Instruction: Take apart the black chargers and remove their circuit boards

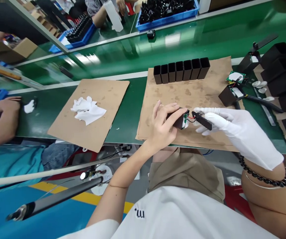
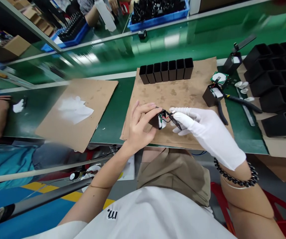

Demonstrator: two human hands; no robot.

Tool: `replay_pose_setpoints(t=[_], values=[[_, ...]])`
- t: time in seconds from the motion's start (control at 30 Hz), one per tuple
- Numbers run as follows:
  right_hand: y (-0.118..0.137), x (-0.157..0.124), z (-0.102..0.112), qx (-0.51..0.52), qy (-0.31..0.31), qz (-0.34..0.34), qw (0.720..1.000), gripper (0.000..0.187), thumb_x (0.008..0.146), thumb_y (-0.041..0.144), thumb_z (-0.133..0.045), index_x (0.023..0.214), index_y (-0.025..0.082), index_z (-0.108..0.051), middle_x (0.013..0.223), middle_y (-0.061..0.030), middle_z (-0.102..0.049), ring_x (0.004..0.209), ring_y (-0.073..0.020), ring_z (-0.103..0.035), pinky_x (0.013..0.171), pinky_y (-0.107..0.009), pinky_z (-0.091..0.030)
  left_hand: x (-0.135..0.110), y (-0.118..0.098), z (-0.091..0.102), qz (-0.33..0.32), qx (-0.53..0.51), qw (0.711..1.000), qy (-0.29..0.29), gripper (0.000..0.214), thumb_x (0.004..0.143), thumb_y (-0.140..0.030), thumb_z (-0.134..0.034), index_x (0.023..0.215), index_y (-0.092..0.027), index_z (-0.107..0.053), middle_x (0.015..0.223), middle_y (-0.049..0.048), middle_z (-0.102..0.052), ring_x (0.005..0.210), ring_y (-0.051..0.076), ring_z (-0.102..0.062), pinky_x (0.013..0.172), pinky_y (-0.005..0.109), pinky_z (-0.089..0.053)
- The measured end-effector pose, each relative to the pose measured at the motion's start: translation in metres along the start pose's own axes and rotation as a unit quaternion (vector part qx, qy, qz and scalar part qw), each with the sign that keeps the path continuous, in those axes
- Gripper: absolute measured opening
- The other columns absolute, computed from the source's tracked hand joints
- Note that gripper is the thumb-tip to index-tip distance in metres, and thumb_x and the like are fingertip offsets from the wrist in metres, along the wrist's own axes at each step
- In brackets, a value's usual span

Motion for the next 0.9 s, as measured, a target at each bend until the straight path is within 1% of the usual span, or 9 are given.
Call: replay_pose_setpoints(t=[0.07, 0.13, 0.23, 0.37, 0.43, 0.53, 0.6, 0.73, 0.9], values=[[-0.005, 0.0, 0.0, -0.004, 0.002, -0.02, 1.0, 0.019, 0.086, 0.037, -0.078, 0.098, 0.023, -0.079, 0.076, 0.0004, -0.079, 0.064, -0.0184, -0.076, 0.055, -0.027, -0.064, -0.004, 0.003, -0.005, -0.002, 0.015, 1.0, -0.002, 0.047, 0.09, -0.007, -0.049, 0.129, -0.026, -0.067, 0.121, 0.0072, -0.072, 0.126, 0.025, -0.068, 0.13, 0.058, -0.028], [-0.011, -0.002, 0.001, -0.016, -0.014, -0.042, 0.999, 0.037, 0.074, 0.038, -0.086, 0.106, 0.023, -0.075, 0.084, -0.0019, -0.08, 0.071, -0.0217, -0.078, 0.056, -0.029, -0.065, -0.008, 0.003, -0.009, -0.015, 0.031, 0.999, -0.01, 0.048, 0.093, -0.007, -0.046, 0.131, -0.028, -0.066, 0.12, 0.0065, -0.073, 0.126, 0.026, -0.069, 0.13, 0.062, -0.024], [-0.023, -0.007, -0.001, -0.015, -0.085, -0.053, 0.995, 0.053, 0.062, 0.035, -0.092, 0.108, 0.024, -0.068, 0.088, -0.0018, -0.08, 0.08, -0.0245, -0.079, 0.064, -0.033, -0.068, -0.011, -0.001, -0.009, -0.029, 0.073, 0.996, -0.032, 0.048, 0.092, -0.006, -0.047, 0.13, -0.028, -0.066, 0.116, 0.0061, -0.074, 0.121, 0.025, -0.072, 0.129, 0.063, -0.028], [-0.031, -0.018, -0.007, -0.014, -0.215, 0.023, 0.976, 0.042, 0.07, 0.031, -0.089, 0.106, 0.022, -0.07, 0.099, -0.0023, -0.082, 0.09, -0.0232, -0.081, 0.084, -0.038, -0.069, -0.013, -0.002, -0.014, 0.06, 0.029, 0.998, 0.004, 0.05, 0.085, -0.007, -0.055, 0.132, -0.024, -0.063, 0.116, 0.0075, -0.071, 0.118, 0.023, -0.071, 0.123, 0.05, -0.043], [-0.025, -0.025, -0.012, -0.105, -0.251, 0.086, 0.958, 0.034, 0.077, 0.029, -0.085, 0.109, 0.022, -0.075, 0.106, -0.0041, -0.082, 0.093, -0.0243, -0.08, 0.091, -0.041, -0.068, -0.016, -0.003, -0.021, 0.129, -0.028, 0.991, 0.032, 0.052, 0.084, -0.011, -0.062, 0.134, -0.024, -0.059, 0.119, 0.0081, -0.069, 0.117, 0.024, -0.07, 0.112, 0.042, -0.053], [-0.014, -0.034, -0.019, -0.274, -0.291, 0.165, 0.902, 0.028, 0.083, 0.026, -0.082, 0.11, 0.027, -0.08, 0.108, -0.0037, -0.082, 0.094, -0.0271, -0.08, 0.09, -0.042, -0.068, -0.021, -0.007, -0.034, 0.22, -0.08, 0.971, 0.048, 0.056, 0.083, -0.017, -0.071, 0.136, -0.026, -0.056, 0.122, 0.0075, -0.065, 0.111, 0.024, -0.07, 0.094, 0.034, -0.06], [-0.013, -0.035, -0.021, -0.328, -0.303, 0.165, 0.88, 0.028, 0.085, 0.027, -0.081, 0.112, 0.027, -0.079, 0.106, -0.0041, -0.082, 0.089, -0.0272, -0.081, 0.082, -0.04, -0.069, -0.022, -0.011, -0.043, 0.256, -0.1, 0.96, 0.054, 0.057, 0.082, -0.018, -0.073, 0.135, -0.027, -0.055, 0.121, 0.0065, -0.065, 0.105, 0.023, -0.07, 0.087, 0.032, -0.06], [-0.027, -0.033, -0.021, -0.313, -0.314, 0.098, 0.891, 0.036, 0.087, 0.033, -0.078, 0.121, 0.022, -0.072, 0.106, -0.0062, -0.082, 0.088, -0.0273, -0.081, 0.078, -0.042, -0.069, -0.021, -0.014, -0.051, 0.287, -0.123, 0.948, 0.051, 0.054, 0.084, -0.02, -0.073, 0.134, -0.026, -0.052, 0.118, 0.0061, -0.064, 0.099, 0.023, -0.07, 0.08, 0.031, -0.058], [-0.021, -0.034, -0.037, -0.367, -0.293, 0.221, 0.855, 0.022, 0.086, 0.021, -0.079, 0.106, 0.028, -0.075, 0.112, -0.0058, -0.081, 0.096, -0.0265, -0.08, 0.081, -0.041, -0.067, -0.023, -0.011, -0.05, 0.28, -0.139, 0.949, 0.047, 0.05, 0.086, -0.016, -0.065, 0.133, -0.025, -0.049, 0.116, 0.007, -0.063, 0.101, 0.024, -0.068, 0.083, 0.033, -0.058]])
Point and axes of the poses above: each hand's wrist, its own x-axis towards the middle knuckle, its own z-axis out of the back of the hand, y = z × x, the point moved 6 cm from there along x, towards the middle knuckle
